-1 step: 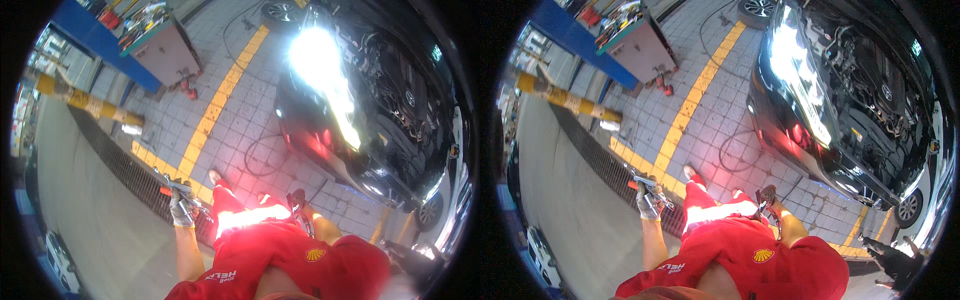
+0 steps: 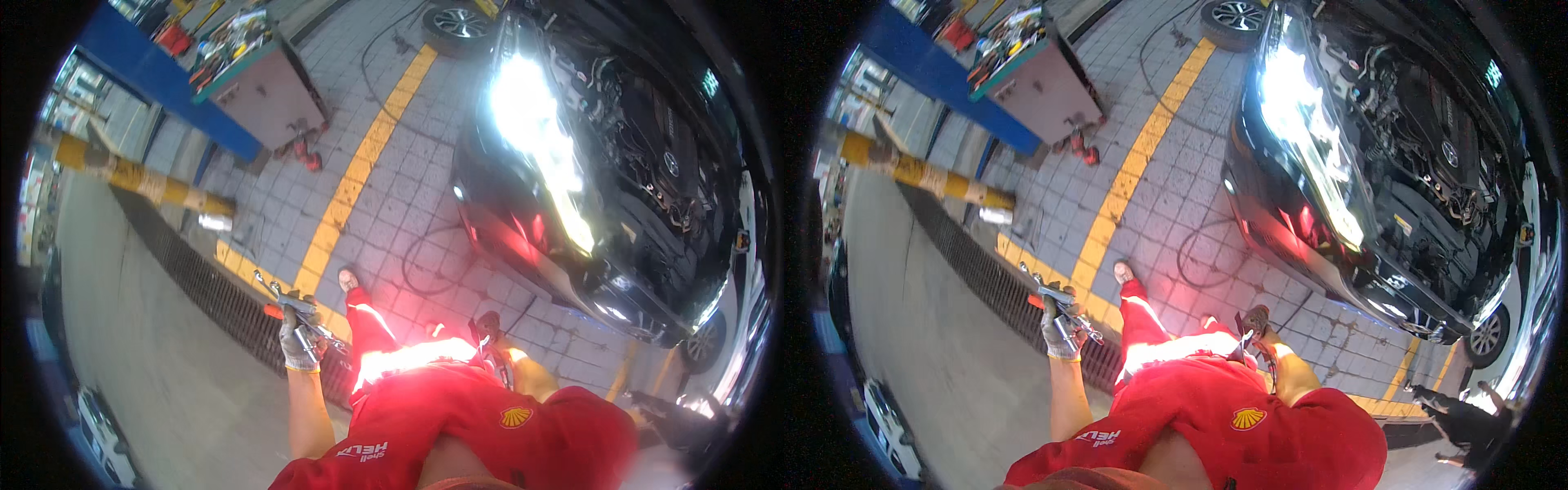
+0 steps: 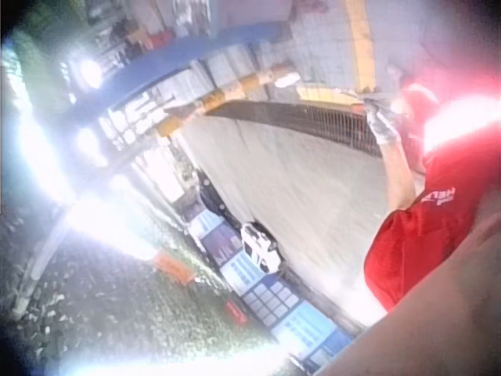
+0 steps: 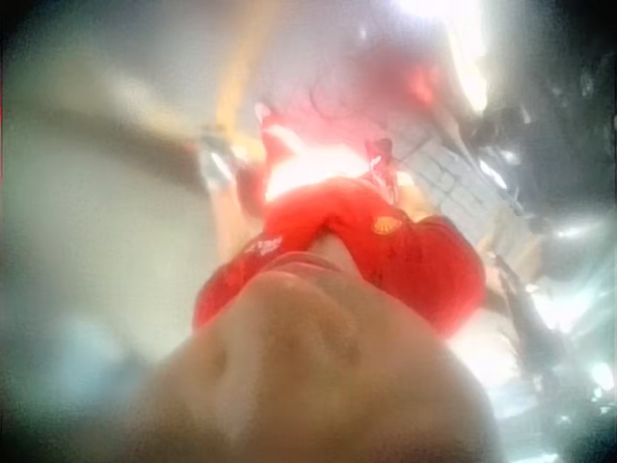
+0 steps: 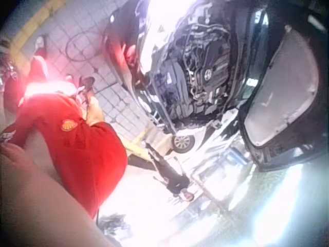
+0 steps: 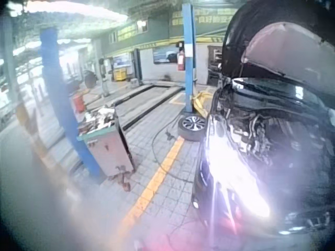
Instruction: The person removes a car wheel by loosening and removing lug nuts with a wrench and impact wrench, then detaches the brake caliper and rotor from the hub. The person handles the wheel, lug nuts, caliper, and rotor.
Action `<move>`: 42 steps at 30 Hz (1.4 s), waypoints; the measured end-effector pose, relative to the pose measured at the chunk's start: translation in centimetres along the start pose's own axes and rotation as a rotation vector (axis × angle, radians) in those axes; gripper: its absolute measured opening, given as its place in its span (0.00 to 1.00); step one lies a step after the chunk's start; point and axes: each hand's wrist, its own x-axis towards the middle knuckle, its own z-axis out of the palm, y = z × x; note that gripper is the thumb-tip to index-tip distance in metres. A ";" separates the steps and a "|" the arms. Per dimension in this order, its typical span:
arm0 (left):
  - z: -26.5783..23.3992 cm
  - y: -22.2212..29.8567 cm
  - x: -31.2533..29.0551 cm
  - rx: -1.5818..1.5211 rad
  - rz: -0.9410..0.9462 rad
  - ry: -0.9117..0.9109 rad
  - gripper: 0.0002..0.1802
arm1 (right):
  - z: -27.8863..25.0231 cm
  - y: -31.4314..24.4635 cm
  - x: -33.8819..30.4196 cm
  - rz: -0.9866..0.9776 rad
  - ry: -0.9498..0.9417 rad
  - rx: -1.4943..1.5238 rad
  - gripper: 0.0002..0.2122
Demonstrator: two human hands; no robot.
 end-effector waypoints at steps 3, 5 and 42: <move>0.4 5.5 13.4 0.022 -0.145 -0.129 0.25 | 1.2 -8.0 2.1 0.060 0.027 0.047 0.30; 1.8 8.8 21.8 0.195 -0.303 -0.112 0.25 | 1.3 -13.2 3.6 0.116 0.050 0.077 0.30; 53.6 -16.2 135.0 1.091 -1.546 -0.741 0.17 | -23.2 -86.2 56.6 0.596 0.786 1.329 0.30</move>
